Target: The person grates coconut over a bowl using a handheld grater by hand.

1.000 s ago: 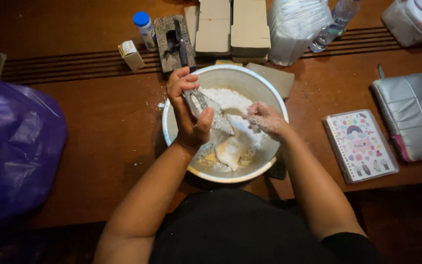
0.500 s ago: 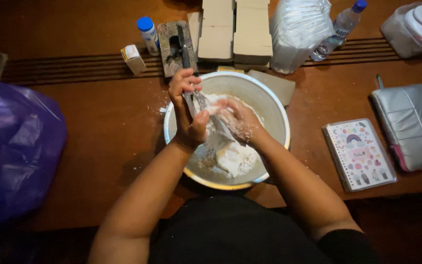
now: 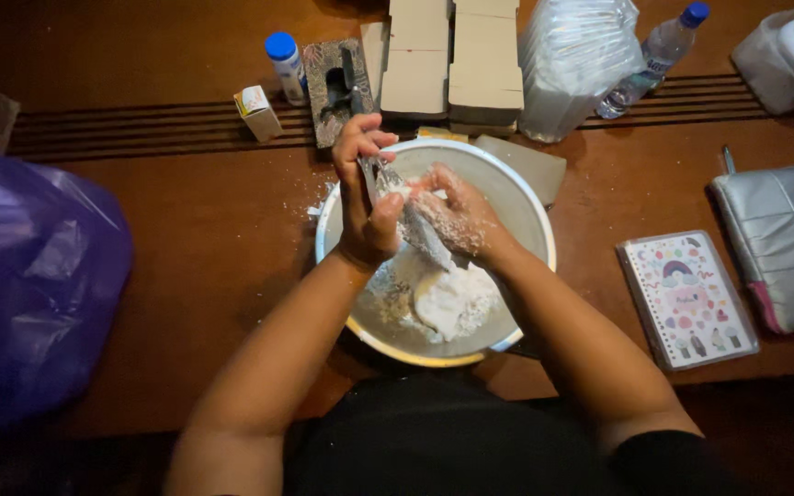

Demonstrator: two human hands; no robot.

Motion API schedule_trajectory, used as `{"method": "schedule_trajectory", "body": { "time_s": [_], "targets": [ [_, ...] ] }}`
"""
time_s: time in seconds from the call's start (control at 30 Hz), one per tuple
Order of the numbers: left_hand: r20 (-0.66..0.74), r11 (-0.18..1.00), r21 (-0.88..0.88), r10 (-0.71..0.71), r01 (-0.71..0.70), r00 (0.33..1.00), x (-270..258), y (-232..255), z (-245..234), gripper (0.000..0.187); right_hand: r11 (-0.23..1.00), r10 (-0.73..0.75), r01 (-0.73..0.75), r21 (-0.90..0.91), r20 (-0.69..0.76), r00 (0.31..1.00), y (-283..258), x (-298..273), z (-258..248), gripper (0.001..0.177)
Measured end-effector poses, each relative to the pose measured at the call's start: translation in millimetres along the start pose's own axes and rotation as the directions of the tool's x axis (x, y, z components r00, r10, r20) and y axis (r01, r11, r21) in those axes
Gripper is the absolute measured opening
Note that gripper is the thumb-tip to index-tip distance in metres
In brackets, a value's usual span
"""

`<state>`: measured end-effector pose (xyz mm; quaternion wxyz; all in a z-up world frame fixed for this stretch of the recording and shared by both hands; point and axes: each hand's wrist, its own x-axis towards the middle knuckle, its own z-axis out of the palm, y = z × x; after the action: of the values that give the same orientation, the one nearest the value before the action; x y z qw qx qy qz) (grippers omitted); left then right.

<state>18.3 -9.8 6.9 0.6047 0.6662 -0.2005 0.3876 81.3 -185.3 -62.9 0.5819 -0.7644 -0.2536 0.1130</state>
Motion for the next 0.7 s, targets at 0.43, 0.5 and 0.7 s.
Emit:
{"method": "schedule_trajectory", "body": {
  "time_s": [0.43, 0.5, 0.7],
  "targets": [
    [-0.036, 0.996, -0.06, -0.07, 0.068, 0.997, 2.0, -8.0, -9.0, 0.054, 0.978, 0.105, -0.087, -0.189, 0.083, 0.991, -5.9, 17.8, -4.3, 0.028],
    [-0.042, 0.997, -0.044, -0.07, 0.068, 0.997, -1.4, -6.6, -6.7, 0.054, 0.994, -0.092, 0.096, -0.042, 0.092, 0.992, -6.7, 15.9, -2.2, 0.027],
    [-0.086, 0.993, -0.074, -0.097, 0.091, 0.992, -2.5, -4.3, -16.1, 0.051, 0.911, 0.394, -0.406, 0.063, 0.148, 0.907, 110.0, -10.9, -8.7, 0.024]
  ]
}}
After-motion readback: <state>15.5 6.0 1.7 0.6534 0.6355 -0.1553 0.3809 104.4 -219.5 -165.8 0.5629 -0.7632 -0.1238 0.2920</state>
